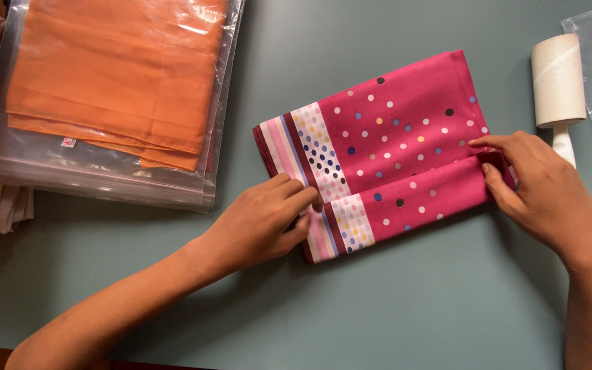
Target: Lint-rolling a piece of pink patterned fabric and placing it into a clear plastic zip-lock bag.
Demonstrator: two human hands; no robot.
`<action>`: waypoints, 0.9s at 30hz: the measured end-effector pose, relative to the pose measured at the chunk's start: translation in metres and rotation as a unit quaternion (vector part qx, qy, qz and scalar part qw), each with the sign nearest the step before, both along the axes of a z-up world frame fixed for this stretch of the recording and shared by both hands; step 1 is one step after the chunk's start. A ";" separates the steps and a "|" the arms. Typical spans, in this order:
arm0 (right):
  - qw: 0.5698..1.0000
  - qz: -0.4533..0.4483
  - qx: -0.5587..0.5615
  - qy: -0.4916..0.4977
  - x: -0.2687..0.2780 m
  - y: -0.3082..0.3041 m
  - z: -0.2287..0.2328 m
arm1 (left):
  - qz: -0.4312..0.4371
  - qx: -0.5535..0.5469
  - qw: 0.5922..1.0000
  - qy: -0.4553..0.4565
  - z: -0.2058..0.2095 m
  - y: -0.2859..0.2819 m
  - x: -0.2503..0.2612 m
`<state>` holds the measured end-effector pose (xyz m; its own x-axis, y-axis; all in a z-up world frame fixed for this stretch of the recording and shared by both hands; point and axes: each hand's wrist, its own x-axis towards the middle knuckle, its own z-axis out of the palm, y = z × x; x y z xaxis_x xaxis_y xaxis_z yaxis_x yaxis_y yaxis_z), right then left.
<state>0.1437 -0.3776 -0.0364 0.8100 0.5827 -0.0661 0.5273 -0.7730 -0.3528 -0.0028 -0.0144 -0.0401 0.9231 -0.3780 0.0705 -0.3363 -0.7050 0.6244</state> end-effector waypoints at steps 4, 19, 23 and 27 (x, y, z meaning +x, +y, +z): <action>1.000 0.018 0.012 -0.006 -0.001 0.005 0.001 | -0.033 0.002 0.999 -0.043 -0.005 0.004 -0.002; 0.983 -0.115 0.104 -0.095 -0.006 -0.043 -0.016 | -0.130 0.026 0.972 -0.195 -0.010 -0.014 0.006; 0.980 -0.159 0.002 -0.119 -0.007 -0.062 -0.037 | -0.240 0.133 0.948 -0.163 -0.009 -0.028 0.010; 0.976 -0.149 0.008 -0.158 -0.021 -0.066 -0.029 | -0.254 0.130 0.949 -0.136 -0.021 -0.033 0.010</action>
